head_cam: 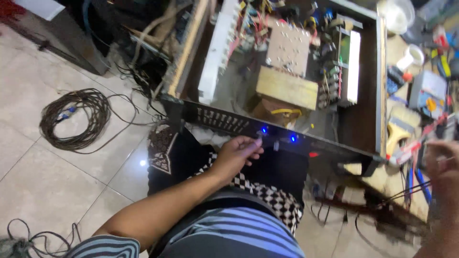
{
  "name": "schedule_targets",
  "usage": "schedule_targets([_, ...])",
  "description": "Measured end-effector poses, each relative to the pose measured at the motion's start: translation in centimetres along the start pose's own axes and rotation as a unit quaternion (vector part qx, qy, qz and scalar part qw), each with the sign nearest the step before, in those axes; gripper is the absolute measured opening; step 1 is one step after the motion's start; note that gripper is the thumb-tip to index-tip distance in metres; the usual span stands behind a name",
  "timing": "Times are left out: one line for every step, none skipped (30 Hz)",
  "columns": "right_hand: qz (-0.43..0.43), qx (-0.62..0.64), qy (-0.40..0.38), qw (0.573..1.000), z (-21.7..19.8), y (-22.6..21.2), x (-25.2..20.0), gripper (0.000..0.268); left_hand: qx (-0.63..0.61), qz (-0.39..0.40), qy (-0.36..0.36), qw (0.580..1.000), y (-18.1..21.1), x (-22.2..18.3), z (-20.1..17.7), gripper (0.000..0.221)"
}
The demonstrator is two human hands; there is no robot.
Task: Testing and diagnosing an audio amplifier using a multimeter and probes on a circuit board.
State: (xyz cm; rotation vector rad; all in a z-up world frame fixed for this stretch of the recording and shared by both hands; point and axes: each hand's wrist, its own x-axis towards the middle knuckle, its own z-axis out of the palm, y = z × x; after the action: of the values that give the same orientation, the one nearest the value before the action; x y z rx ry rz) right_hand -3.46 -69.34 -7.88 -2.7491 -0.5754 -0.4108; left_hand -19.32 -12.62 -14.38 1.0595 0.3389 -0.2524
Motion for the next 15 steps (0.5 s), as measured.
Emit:
schedule_targets([-0.017,-0.014,0.028,0.999,2.0,-3.4,0.6,0.038,-0.011,-0.010,0.000,1.000,0.4,-0.4,0.1,0.033])
schedule_targets([-0.033,-0.009,0.031,0.999,2.8,-4.1,0.8,0.038,-0.015,0.003,0.011,1.000,0.8,-0.5,0.2,0.033])
schedule_targets([-0.022,-0.117,0.014,0.993,3.7,-4.8,1.0,0.044,0.008,-0.008,0.009,1.000,1.2,-0.8,0.4,0.031])
schedule_targets([-0.011,-0.225,0.001,0.974,4.5,-5.5,1.1,0.049,0.032,-0.020,0.007,0.999,1.5,-1.0,0.5,0.030])
schedule_targets([-0.027,-0.220,0.004,0.975,5.8,-4.4,1.0,0.049,0.025,-0.011,0.019,0.999,1.7,-1.2,0.6,0.030])
schedule_targets([-0.021,-0.277,-0.008,0.961,7.1,-3.2,1.0,0.056,0.028,-0.025,0.002,0.999,1.9,-1.3,0.6,0.031])
schedule_targets([-0.012,-0.334,-0.018,0.942,8.4,-1.9,0.8,0.064,0.031,-0.039,-0.018,0.999,2.1,-1.4,0.7,0.032])
schedule_targets([-0.025,-0.330,-0.014,0.943,8.9,-2.2,1.5,0.064,0.026,-0.031,-0.007,0.999,1.8,-1.2,0.6,0.032])
schedule_targets([0.009,-0.352,-0.058,0.934,9.2,-2.6,1.5,0.052,0.015,-0.032,-0.022,0.999,1.5,-1.1,0.7,0.031])
schedule_targets([0.045,-0.373,-0.101,0.921,9.4,-2.8,1.5,0.041,0.003,-0.032,-0.036,0.999,1.2,-0.8,0.8,0.030])
schedule_targets([0.041,-0.371,-0.097,0.922,9.5,-2.1,1.5,0.041,0.003,-0.028,-0.033,0.999,0.8,-0.7,0.9,0.030])
schedule_targets([0.021,-0.331,-0.093,0.939,9.7,-1.4,1.4,0.048,-0.009,-0.043,-0.062,0.997,0.4,-0.4,1.0,0.032])
schedule_targets([0.001,-0.288,-0.088,0.953,9.9,-0.8,1.5,0.057,-0.021,-0.058,-0.091,0.994,0.0,-0.2,1.0,0.035])
schedule_targets([-0.003,-0.286,-0.085,0.954,12.3,7.2,0.5,0.057,-0.021,-0.053,-0.088,0.994,-0.8,0.4,1.5,0.035])
schedule_targets([-0.043,-0.228,-0.067,0.970,14.1,13.9,0.5,0.082,-0.013,-0.046,-0.109,0.993,-1.6,1.0,1.8,0.040])
